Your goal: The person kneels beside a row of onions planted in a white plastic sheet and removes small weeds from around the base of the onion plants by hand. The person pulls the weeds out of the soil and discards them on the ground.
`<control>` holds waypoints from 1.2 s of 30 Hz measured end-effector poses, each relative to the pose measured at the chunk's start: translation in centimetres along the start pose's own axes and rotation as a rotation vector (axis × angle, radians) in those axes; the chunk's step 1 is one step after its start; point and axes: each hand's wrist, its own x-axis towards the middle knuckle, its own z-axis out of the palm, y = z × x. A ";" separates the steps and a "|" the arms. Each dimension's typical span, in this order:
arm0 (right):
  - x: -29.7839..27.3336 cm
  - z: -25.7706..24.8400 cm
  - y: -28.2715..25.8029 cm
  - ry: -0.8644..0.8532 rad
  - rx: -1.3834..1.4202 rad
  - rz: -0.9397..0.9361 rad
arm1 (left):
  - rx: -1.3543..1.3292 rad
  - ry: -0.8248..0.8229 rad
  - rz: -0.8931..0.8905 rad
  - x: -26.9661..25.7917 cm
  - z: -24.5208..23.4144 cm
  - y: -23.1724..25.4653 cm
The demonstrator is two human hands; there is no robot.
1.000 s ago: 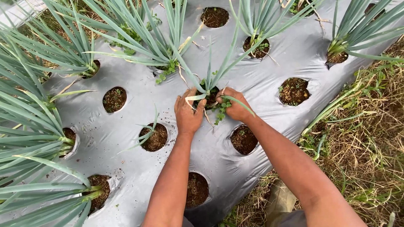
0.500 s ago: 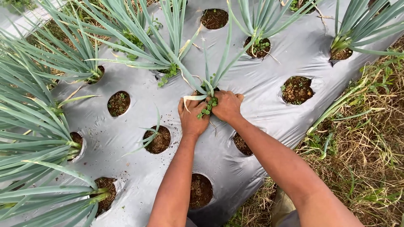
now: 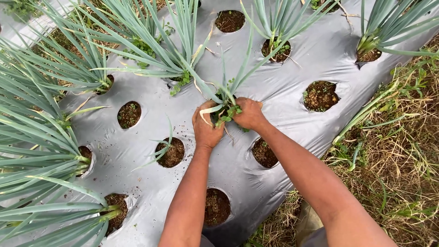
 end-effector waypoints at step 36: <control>-0.6 0.1 -0.9 0.070 0.082 -0.178 | -0.159 -0.014 0.060 -0.1 -0.6 1.2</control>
